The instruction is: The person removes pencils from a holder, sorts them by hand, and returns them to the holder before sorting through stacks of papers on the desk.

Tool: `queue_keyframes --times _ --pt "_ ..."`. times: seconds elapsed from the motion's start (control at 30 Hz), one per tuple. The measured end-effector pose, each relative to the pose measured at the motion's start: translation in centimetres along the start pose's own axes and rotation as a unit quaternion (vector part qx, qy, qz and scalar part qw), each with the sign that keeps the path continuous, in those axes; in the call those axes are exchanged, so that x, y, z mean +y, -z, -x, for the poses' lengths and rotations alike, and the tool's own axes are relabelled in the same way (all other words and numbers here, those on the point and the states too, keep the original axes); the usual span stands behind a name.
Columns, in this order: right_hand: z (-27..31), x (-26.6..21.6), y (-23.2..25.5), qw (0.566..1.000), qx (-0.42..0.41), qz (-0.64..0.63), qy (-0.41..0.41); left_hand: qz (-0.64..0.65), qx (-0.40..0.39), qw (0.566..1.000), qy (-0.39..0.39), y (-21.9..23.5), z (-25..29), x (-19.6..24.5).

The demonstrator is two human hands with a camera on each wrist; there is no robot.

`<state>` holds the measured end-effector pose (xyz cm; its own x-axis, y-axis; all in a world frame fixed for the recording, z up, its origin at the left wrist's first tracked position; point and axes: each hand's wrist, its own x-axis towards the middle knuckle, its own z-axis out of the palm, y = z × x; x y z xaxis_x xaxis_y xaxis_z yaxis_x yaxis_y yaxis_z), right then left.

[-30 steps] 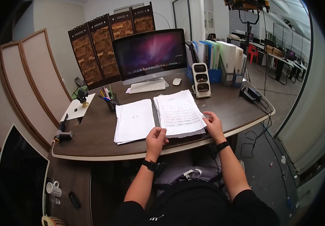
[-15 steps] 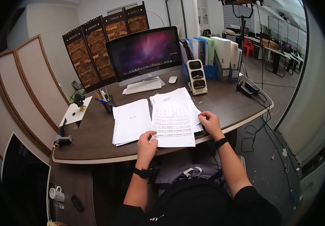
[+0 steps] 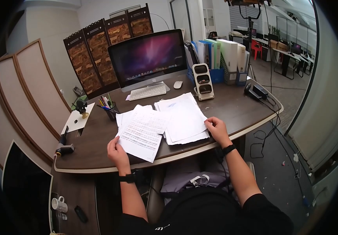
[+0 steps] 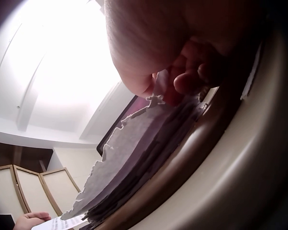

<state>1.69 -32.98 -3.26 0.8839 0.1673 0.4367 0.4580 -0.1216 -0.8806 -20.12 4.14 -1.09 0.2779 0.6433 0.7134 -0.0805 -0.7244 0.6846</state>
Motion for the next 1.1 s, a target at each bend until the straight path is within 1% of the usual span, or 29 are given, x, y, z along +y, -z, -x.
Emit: queue_keyframes --times 0.03,0.07,0.1,0.17,0.2,0.27,0.3,0.37,0.4,0.5,0.57,0.63,0.67,0.73,0.77,0.8,0.83,0.87,0.9,0.93,0.97,1.0,1.03,1.1 --pt "0.0 0.1 0.0 1.0 0.0 0.004 0.008 0.0 0.019 0.999 0.032 0.2 -0.2 -0.2" --pt "-0.1 0.2 0.0 1.0 0.001 0.008 0.016 0.0 0.003 0.996 0.09 0.5 -0.3 -0.4" --pt "-0.2 0.3 0.0 1.0 0.001 0.009 0.017 0.001 0.003 0.996 0.091 0.4 -0.4 -0.6" --pt "0.0 0.2 0.0 1.0 0.0 -0.003 0.0 -0.034 -0.047 0.99 0.126 0.5 -0.1 -0.9" --pt "0.1 0.1 0.0 1.0 -0.003 -0.002 0.0 -0.035 -0.046 0.99 0.128 0.5 0.1 -0.9" --pt "0.1 -0.5 0.1 1.0 -0.008 0.008 -0.004 -0.065 -0.07 0.993 0.067 -0.2 0.4 -0.4" --pt "0.0 -0.5 0.1 1.0 -0.009 0.009 -0.002 -0.064 -0.069 0.993 0.068 -0.6 0.6 -0.2" --pt "0.1 -0.2 0.0 1.0 -0.003 0.004 0.001 -0.108 -0.061 0.992 0.03 -1.1 1.4 0.4" --pt "0.3 -0.1 0.1 1.0 -0.005 0.005 0.0 -0.109 -0.061 0.992 0.033 -1.2 1.9 0.5" --pt "-0.1 -0.5 0.0 1.0 -0.005 0.021 0.013 -0.115 -0.128 0.984 0.051 -1.9 2.2 0.5" --pt "0.1 -0.4 0.0 1.0 0.0 0.005 0.0 -0.111 -0.141 0.983 0.046 -2.0 2.2 0.3" --pt "0.3 -0.4 0.0 1.0 0.002 0.0 -0.001 -0.109 -0.168 0.979 0.041 -1.9 2.4 0.0" --pt "0.3 -0.5 0.0 1.0 0.005 -0.007 0.002 -0.11 -0.169 0.979 0.041 -1.6 2.5 0.1" --pt "0.1 -0.3 0.1 1.0 -0.003 -0.013 -0.003 -0.216 -0.186 0.958 0.022 -1.5 2.2 0.5" --pt "0.0 -0.2 0.2 1.0 -0.012 -0.019 -0.009 -0.216 -0.186 0.958 0.021 -1.5 2.2 0.6" --pt "0.1 -0.1 0.4 1.0 -0.011 -0.018 -0.01 -0.25 -0.161 0.954 0.023 -1.5 2.4 0.6" --pt "0.3 -0.5 0.5 0.998 -0.023 -0.057 -0.023 -0.285 -0.137 0.948 0.026 -1.4 2.6 0.7" --pt "0.5 -1.0 0.5 0.994 -0.036 -0.097 -0.035 -0.287 -0.139 0.948 0.027 -1.4 2.9 1.0" --pt "0.7 -1.2 0.7 0.994 -0.037 -0.098 -0.035 -0.309 -0.083 0.947 -0.013 -1.8 3.1 1.4" --pt "0.8 -1.4 1.0 0.989 -0.066 -0.124 -0.039 -0.329 -0.026 0.942 -0.054 -2.3 3.2 2.0" --pt "0.8 -1.5 1.2 0.983 -0.095 -0.149 -0.042 -0.33 -0.024 0.942 -0.054 -3.1 3.4 2.1" --pt "0.8 -1.6 1.1 0.983 -0.096 -0.149 -0.042 -0.196 -0.099 0.973 -0.067 -4.1 4.0 2.0" --pt "0.9 -1.8 1.1 0.983 -0.099 -0.148 -0.04 -0.059 -0.171 0.98 -0.077 -4.8 4.9 2.3" --pt "1.2 -1.7 1.1 0.983 -0.104 -0.145 -0.039 -0.002 -0.262 0.958 -0.114 -6.5 7.0 5.5"
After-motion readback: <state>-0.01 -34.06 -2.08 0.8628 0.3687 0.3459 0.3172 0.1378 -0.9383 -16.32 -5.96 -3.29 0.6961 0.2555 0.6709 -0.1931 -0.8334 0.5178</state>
